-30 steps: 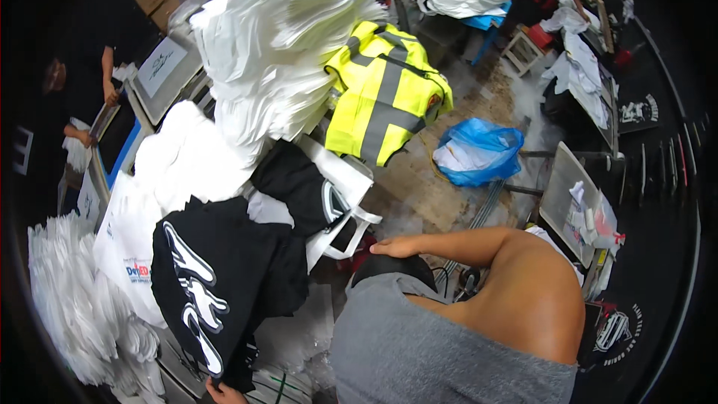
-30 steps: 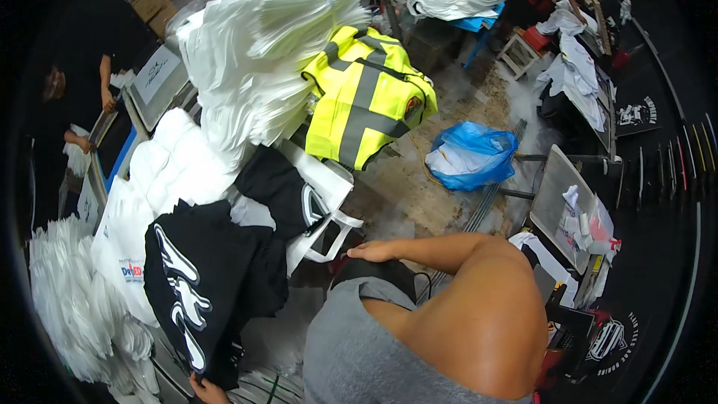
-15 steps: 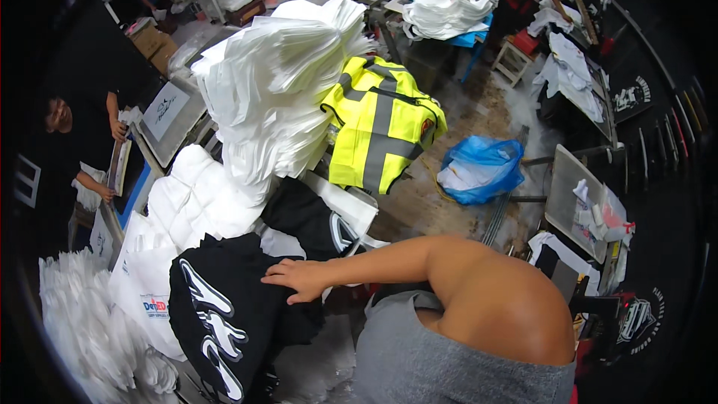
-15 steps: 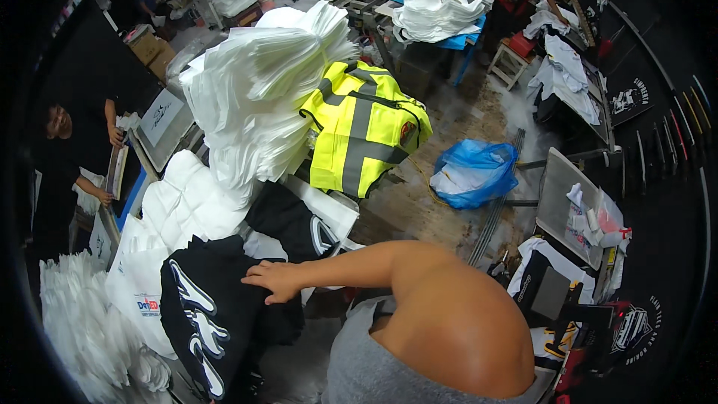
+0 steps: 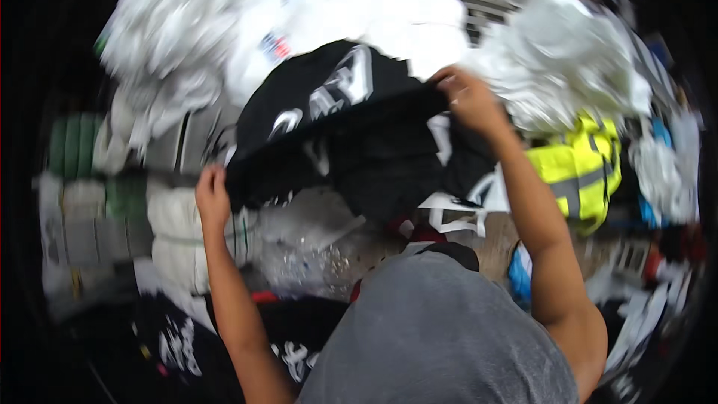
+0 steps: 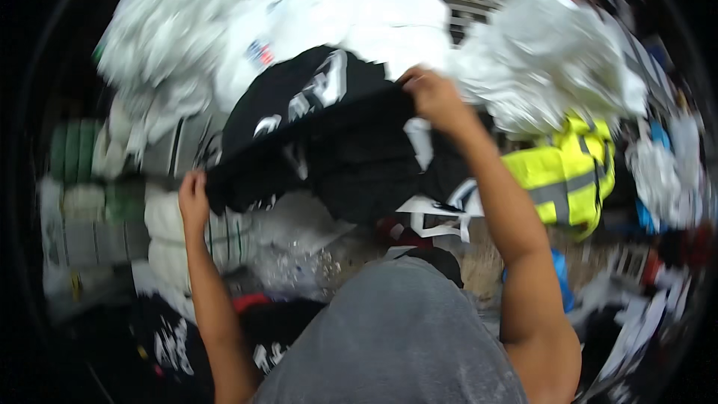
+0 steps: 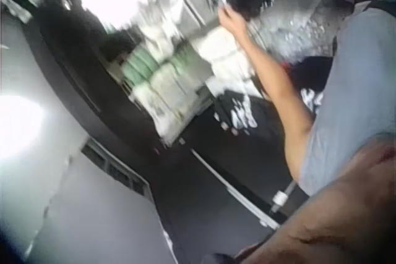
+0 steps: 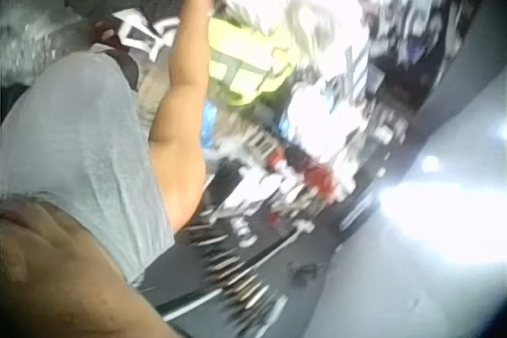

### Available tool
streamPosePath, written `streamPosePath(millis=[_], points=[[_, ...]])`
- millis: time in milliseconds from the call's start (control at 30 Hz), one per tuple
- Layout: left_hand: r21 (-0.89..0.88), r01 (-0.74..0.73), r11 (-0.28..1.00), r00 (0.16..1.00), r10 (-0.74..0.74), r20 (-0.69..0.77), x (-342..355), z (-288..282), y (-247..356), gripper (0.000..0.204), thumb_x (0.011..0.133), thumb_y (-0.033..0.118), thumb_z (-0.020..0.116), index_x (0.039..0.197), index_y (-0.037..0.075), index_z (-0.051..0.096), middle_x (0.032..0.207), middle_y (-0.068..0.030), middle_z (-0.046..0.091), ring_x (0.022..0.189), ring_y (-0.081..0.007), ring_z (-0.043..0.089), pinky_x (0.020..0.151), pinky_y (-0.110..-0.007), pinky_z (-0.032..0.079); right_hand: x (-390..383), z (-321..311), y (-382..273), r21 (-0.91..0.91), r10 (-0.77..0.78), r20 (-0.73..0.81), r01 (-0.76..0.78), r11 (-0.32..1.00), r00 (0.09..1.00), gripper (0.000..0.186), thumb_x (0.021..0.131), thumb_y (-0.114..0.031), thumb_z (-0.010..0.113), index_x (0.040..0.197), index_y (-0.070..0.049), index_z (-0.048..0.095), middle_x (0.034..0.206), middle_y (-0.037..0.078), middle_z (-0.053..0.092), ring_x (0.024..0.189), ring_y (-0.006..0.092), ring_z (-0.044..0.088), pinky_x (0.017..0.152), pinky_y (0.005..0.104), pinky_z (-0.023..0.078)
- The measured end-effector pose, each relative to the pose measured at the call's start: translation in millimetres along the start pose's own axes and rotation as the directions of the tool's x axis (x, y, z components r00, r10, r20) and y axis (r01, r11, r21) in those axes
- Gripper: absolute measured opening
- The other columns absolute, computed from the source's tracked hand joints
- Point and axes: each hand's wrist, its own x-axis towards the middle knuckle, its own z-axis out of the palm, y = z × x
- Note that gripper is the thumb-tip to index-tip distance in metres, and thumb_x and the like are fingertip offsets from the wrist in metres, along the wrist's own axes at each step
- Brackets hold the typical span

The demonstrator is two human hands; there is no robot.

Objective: The person places a black t-shirt onto a heat press, aligns a graphic transfer label on the shirt by hand, and then pulls down the heat press handle to apply the design. The person then removes the shirt, inspects the print, and places it onto a stack of finished shirts.

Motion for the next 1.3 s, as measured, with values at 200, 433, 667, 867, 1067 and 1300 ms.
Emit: streamPosePath(millis=[200, 433, 667, 867, 1067, 1300], points=[[-0.241, 0.057, 0.969, 0.968, -0.113, -0.225, -38, -69, 74, 0.023, 0.103, 0.019, 0.052, 0.101, -0.001, 0.063, 0.083, 0.002, 0.057, 0.077, -0.0066, 0.046, 0.07, -0.022, 0.04, 33, -45, -56, 0.253, -0.175, 0.104, 0.144, 0.957, 0.979, 0.016, 0.101, -0.018, 0.055, 0.105, -0.004, 0.061, 0.081, -0.003, 0.055, 0.073, 0.0054, 0.051, 0.067, 0.023, 0.044], [-0.435, 0.455, 0.777, 0.854, -0.519, -0.033, -164, -16, 41, 0.028, 0.104, 0.022, 0.051, 0.109, -0.001, 0.065, 0.078, -0.004, 0.06, 0.071, -0.0109, 0.057, 0.065, -0.026, 0.048, 59, 32, 4, 0.067, 0.019, 0.224, -0.035, 0.997, 0.974, 0.034, 0.093, -0.026, 0.066, 0.111, 0.002, 0.065, 0.092, 0.012, 0.068, 0.087, 0.0208, 0.066, 0.078, 0.0324, 0.053], [-0.461, 0.685, 0.564, 0.597, -0.797, -0.089, -317, 40, 59, 0.022, 0.101, 0.02, 0.056, 0.111, 0.001, 0.063, 0.082, -0.0031, 0.063, 0.076, -0.0109, 0.061, 0.072, -0.026, 0.052, 125, 127, 10, -0.373, -0.033, 0.536, 0.271, 0.887, 0.844, 0.049, 0.083, -0.028, 0.073, 0.12, 0.001, 0.064, 0.119, 0.025, 0.061, 0.112, 0.0395, 0.058, 0.097, 0.0421, 0.047], [-0.586, 0.668, 0.459, 0.487, -0.865, -0.122, -425, 93, 103, 0.016, 0.098, 0.013, 0.059, 0.106, 0.002, 0.066, 0.08, -0.0031, 0.066, 0.073, -0.0104, 0.062, 0.068, -0.026, 0.05, 124, 125, 21, -0.294, -0.194, 0.46, 0.355, 0.887, 0.867, 0.051, 0.081, -0.041, 0.075, 0.105, 0.003, 0.069, 0.113, 0.027, 0.059, 0.105, 0.0395, 0.06, 0.092, 0.0431, 0.048], [-0.487, 0.671, 0.559, 0.576, -0.807, -0.133, -443, 123, 180, 0.022, 0.093, 0.018, 0.067, 0.109, 0.003, 0.068, 0.091, -0.0086, 0.07, 0.084, -0.0166, 0.068, 0.079, -0.032, 0.054, 107, 141, -19, -0.458, -0.245, 0.46, 0.465, 0.758, 0.853, 0.025, 0.07, -0.012, 0.066, 0.087, 0.005, 0.063, 0.096, 0.028, 0.065, 0.09, 0.0411, 0.063, 0.082, 0.0445, 0.051], [-0.355, 0.362, 0.862, 0.728, -0.499, -0.47, -443, 107, 292, 0.035, 0.085, 0.02, 0.075, 0.115, 0.004, 0.065, 0.11, -0.0142, 0.067, 0.1, -0.0292, 0.066, 0.087, -0.037, 0.052, -243, 97, -150, 0.29, -0.101, 0.945, 0.658, 0.695, -0.31, 0.03, 0.085, -0.025, 0.071, 0.106, -0.004, 0.069, 0.089, 0.013, 0.071, 0.084, 0.0273, 0.066, 0.078, 0.0417, 0.053]])
